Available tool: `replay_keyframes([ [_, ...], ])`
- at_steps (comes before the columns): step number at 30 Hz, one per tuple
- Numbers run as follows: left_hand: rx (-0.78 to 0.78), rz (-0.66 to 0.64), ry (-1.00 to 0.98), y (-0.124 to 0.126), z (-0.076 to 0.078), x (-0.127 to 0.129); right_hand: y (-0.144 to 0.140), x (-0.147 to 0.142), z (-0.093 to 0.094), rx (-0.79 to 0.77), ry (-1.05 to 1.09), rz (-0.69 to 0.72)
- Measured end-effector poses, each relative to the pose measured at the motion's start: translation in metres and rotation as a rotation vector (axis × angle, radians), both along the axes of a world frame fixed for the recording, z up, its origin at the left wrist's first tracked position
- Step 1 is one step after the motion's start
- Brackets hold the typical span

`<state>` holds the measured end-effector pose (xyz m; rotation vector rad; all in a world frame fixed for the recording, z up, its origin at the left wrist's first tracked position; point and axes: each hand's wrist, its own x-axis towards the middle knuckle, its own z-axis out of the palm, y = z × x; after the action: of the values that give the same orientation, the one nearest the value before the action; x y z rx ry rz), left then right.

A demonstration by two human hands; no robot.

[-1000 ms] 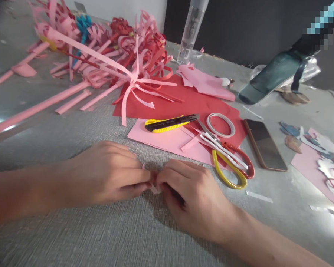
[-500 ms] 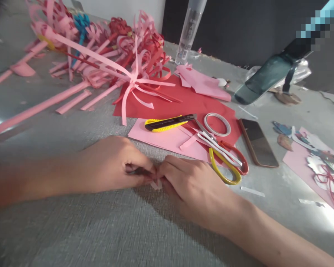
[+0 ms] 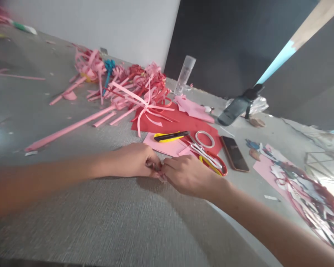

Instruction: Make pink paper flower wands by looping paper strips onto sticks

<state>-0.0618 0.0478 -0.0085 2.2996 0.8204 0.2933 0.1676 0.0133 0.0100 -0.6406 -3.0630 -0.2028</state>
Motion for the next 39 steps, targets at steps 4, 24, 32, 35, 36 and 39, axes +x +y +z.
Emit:
replay_keyframes([
  [4,-0.029,0.009,0.023,0.000,0.003,-0.002,0.004,0.002,0.006,-0.070,-0.049,-0.031],
  [24,0.023,0.127,0.004,-0.016,0.005,-0.001,-0.017,0.016,-0.009,-0.236,0.403,-0.279],
  [32,-0.002,0.150,-0.004,-0.015,0.002,0.001,0.026,0.144,0.016,0.204,0.747,-1.159],
  [35,-0.009,0.165,-0.049,-0.016,0.003,0.002,0.031,0.161,0.012,0.237,0.782,-1.225],
  [36,-0.028,0.171,-0.075,-0.017,0.004,0.002,0.031,0.159,0.011,0.262,0.808,-1.212],
  [39,-0.141,0.189,-0.216,-0.016,0.008,0.008,0.025,0.133,0.011,0.289,0.860,-1.076],
])
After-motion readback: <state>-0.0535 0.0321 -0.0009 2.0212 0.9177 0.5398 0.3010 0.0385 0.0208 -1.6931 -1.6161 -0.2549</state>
